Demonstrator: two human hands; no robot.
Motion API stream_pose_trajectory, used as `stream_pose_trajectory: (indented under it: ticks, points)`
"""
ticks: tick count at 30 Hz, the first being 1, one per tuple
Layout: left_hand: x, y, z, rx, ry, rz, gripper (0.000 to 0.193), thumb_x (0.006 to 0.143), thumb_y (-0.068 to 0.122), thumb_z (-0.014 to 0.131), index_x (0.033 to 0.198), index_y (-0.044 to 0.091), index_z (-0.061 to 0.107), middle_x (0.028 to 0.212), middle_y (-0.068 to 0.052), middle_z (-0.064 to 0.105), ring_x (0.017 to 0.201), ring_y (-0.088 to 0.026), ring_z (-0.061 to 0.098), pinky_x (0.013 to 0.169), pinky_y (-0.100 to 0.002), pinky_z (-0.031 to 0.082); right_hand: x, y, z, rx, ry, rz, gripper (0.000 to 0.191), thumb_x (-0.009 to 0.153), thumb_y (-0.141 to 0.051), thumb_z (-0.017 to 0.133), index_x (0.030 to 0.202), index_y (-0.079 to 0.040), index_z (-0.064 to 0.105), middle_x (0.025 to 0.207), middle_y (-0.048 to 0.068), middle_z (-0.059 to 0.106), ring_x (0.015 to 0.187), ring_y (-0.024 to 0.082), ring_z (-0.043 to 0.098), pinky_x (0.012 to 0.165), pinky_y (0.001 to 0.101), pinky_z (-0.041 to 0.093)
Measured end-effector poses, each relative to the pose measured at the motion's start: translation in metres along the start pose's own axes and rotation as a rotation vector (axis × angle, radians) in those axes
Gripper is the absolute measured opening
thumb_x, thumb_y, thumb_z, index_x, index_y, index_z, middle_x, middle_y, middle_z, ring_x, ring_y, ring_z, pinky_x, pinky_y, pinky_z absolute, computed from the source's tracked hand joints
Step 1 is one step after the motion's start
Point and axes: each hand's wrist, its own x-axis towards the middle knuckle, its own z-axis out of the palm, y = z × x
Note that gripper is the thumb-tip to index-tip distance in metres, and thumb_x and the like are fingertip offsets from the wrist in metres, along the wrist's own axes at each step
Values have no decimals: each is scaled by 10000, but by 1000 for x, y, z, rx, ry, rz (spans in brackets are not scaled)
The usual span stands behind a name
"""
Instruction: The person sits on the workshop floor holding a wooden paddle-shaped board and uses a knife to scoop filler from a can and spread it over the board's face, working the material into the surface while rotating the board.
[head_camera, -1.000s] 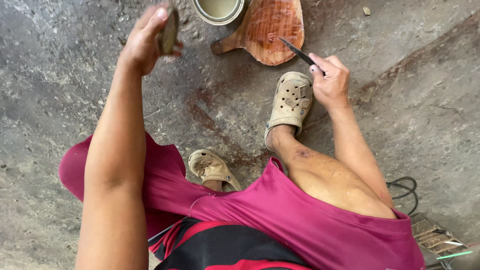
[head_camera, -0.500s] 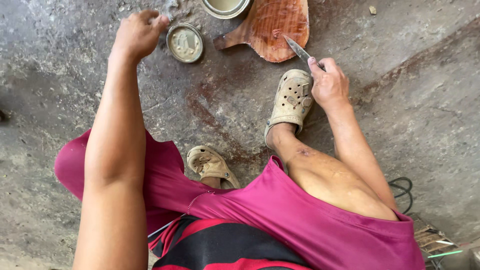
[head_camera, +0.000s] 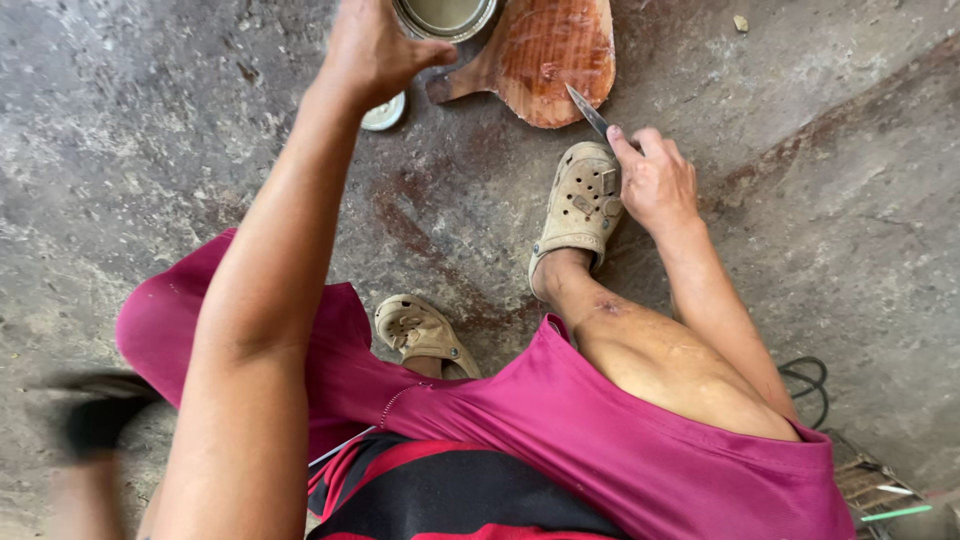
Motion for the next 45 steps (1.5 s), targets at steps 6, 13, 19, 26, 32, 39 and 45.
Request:
stream_pose_trajectory:
  ticks: [6,13,19,26,32,39,45]
  points:
    - [-10,6,7,-49,18,74,882,761,233,1029,1429,42,485,1372,-220,597,1299,-421,558,1103,-487,465,14,-11,-43,180,104,32,289,960,-41,671,1189,-163,798,976,106,695,846,288,672,766,399,565]
    - [-15,37,22,-90,76,270,1054,687,177,1032,1509,62,381,1488,-207,495,1406,-441,443,1179,-477,409,56,-42,-91,504,101,-17,317,992,12,627,1285,-20,746,994,162,715,783,262,690,709,363,550]
    - [-19,59,22,-26,38,296,1008,719,113,982,1533,86,390,1523,-160,478,1480,-423,372,1238,-479,376,82,-62,-78,280,150,-183,293,1003,1,626,1276,8,732,1002,173,721,839,321,722,741,404,591]
    - [-22,67,28,48,43,320,999,714,108,964,1529,86,385,1560,-148,424,1509,-432,319,1227,-483,389,90,-68,-62,74,82,-177,315,990,14,594,1274,39,727,889,160,700,671,272,713,562,368,586]
    - [-21,70,30,86,54,309,989,721,90,951,1537,114,394,1559,-116,431,1513,-407,322,1208,-468,426,91,-64,-59,80,62,-186,289,1007,48,564,1233,12,739,874,114,686,658,188,675,529,298,554]
    - [-20,68,28,101,32,341,973,724,84,949,1528,113,402,1558,-114,436,1496,-414,343,1194,-463,436,90,-65,-62,100,4,-168,314,994,36,554,1242,-27,737,876,118,681,678,212,688,531,309,562]
    - [-18,67,27,109,34,374,1002,690,95,951,1524,105,397,1551,-120,430,1481,-417,353,1212,-485,426,91,-63,-66,116,2,-183,361,970,61,536,1257,-17,740,891,131,683,697,241,702,566,340,579]
